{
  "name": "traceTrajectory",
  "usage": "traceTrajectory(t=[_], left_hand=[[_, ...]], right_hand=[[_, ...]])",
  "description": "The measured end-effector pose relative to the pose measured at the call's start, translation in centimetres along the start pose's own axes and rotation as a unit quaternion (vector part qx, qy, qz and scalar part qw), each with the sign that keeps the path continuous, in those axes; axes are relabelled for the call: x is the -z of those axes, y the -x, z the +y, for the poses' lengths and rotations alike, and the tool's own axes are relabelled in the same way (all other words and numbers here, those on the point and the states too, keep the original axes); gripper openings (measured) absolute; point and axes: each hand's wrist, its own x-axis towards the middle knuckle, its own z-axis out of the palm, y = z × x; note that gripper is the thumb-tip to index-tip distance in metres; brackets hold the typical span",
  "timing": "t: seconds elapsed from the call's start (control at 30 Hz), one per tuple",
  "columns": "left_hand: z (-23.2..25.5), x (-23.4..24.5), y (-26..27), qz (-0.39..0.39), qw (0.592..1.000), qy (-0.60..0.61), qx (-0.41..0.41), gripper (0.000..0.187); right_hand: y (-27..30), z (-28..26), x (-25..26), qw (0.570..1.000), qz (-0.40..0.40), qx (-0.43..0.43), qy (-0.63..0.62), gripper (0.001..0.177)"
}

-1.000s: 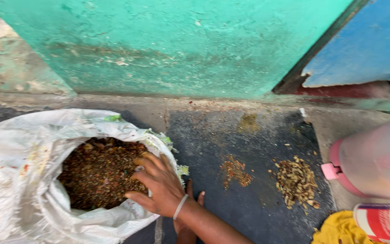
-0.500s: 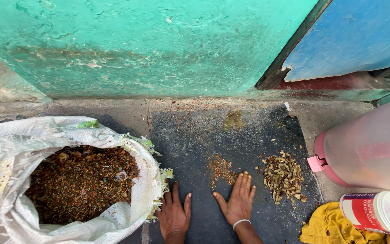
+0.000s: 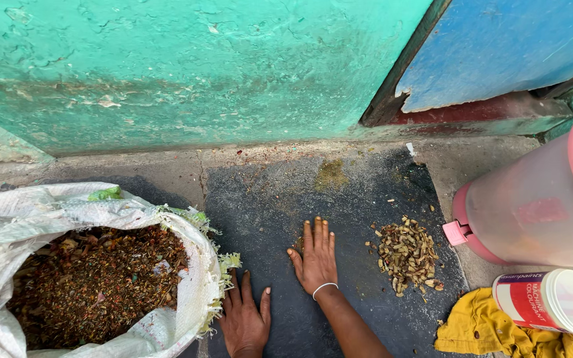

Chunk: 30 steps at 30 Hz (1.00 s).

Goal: The person sorts seeds by hand on the floor, picking them from a large white sack and placing selected seeds into a small white cup while separating husks into a pile.

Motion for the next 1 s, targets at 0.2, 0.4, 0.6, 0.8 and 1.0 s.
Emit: traceTrajectory(t=[0.2, 0.4, 0.6, 0.8, 1.0], left_hand=[[0.0, 0.2, 0.1, 0.011, 1.0, -0.006, -0.001, 0.068], [-0.1, -0.2, 0.1, 0.028, 0.999, -0.015, -0.004, 0.068], [0.0, -0.2, 0.3, 0.043, 0.999, 0.014, -0.006, 0.068], [0.1, 0.5, 0.2, 0.012, 1.0, -0.014, 0.003, 0.069], [0.1, 0.9, 0.2, -0.014, 1.0, -0.007, 0.003, 0.069]], right_hand=[[0.6, 0.1, 0.3, 0.995, 0.008, 0.086, -0.046, 0.057], [2.8, 1.1, -1.0, 0.992, 0.02, 0.125, 0.03, 0.067], [3.8, 2.2, -0.7, 0.987, 0.062, 0.148, -0.015, 0.045], [2.9, 2.9, -0.7, 0.988, 0.045, 0.148, -0.004, 0.024], [1.1, 2.9, -0.7, 0.996, 0.01, 0.093, -0.001, 0.027]])
